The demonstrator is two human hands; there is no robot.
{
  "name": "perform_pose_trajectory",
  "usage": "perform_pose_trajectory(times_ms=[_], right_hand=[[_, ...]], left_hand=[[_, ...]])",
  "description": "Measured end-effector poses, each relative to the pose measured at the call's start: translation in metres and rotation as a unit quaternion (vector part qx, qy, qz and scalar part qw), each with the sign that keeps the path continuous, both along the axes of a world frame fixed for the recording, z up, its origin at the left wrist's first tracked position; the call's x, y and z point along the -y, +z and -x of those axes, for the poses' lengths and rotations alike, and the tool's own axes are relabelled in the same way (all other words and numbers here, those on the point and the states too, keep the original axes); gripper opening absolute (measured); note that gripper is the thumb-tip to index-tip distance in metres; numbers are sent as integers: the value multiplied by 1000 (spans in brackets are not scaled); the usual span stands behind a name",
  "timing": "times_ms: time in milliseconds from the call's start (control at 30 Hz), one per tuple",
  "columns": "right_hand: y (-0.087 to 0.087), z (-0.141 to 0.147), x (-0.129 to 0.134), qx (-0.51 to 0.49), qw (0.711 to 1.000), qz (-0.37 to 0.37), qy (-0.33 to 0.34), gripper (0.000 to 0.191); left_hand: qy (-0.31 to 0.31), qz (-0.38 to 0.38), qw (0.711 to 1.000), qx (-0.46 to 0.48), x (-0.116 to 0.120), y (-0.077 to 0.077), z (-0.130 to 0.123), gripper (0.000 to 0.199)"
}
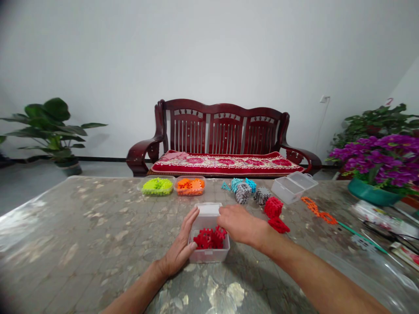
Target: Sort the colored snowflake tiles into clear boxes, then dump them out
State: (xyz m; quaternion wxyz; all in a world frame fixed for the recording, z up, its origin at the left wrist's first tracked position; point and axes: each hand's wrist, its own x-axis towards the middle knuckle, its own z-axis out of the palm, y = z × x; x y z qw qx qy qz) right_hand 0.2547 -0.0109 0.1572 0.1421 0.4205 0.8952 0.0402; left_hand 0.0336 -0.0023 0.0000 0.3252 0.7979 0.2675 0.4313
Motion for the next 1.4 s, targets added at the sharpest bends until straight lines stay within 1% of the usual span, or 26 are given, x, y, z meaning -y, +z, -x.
perform_pose_trajectory(times_ms=[167, 300, 367, 433, 533, 633, 767, 867, 933, 1000, 1067, 1100, 1133, 1200, 1267, 1300, 1333, 1400], right_hand=[[-14, 6, -2, -73, 997, 34, 0, 17], [-32, 13, -1, -135, 989, 24, -45, 17], [-41, 15, 1, -142, 987, 10, -69, 18], [-47, 16, 5, -130, 988, 5, -82, 18], [-45, 17, 9, -107, 990, -6, -88, 19], [-43, 22, 7, -101, 992, -12, -80, 24], [-51, 28, -2, -101, 994, 22, -40, 19], [-57, 31, -5, -82, 996, 33, -34, 18], [-56, 32, -4, -88, 995, 32, -29, 18], [-51, 27, -3, -128, 991, 28, -32, 19], [-45, 14, -3, -204, 977, 11, -61, 21], [-43, 3, -5, -249, 964, -7, -90, 23], [-41, -11, -8, -291, 947, -33, -128, 24], [-39, -46, -15, -351, 903, -105, -225, 26], [-40, -85, -21, -353, 859, -175, -325, 29], [-41, -104, -23, -329, 850, -192, -365, 30], [-43, -120, -23, -294, 846, -199, -398, 29], [-48, -143, -21, -255, 844, -201, -426, 26]], left_hand=[[2, 0, 1000, -2, 0, -1, 0, 73], [3, -3, 1000, 0, 0, 0, -1, 73], [4, -5, 1000, 2, -1, 0, -1, 73], [4, -5, 1000, 2, 0, 0, -1, 74], [4, -1, 1000, 0, 0, 1, -1, 73], [3, 1, 1000, 0, 1, 1, -1, 73], [1, 1, 1000, 2, 1, 1, -1, 74], [1, 0, 1000, 1, 1, 1, -1, 74], [1, 0, 1000, 5, 1, 1, -1, 74], [2, 4, 1000, 6, 1, 1, -1, 74], [2, 8, 1000, 6, 1, 1, 0, 73], [1, 9, 1000, 6, 1, 1, 0, 73], [0, 10, 1000, 7, 2, 1, 0, 72], [-3, 13, 1000, 10, 1, 1, 0, 72], [-5, 16, 1000, 14, 1, 1, 0, 72], [-7, 17, 1000, 15, 1, 0, 1, 72], [-10, 18, 1000, 15, 0, 0, 1, 72], [-17, 21, 1000, 11, 0, 0, 1, 71]])
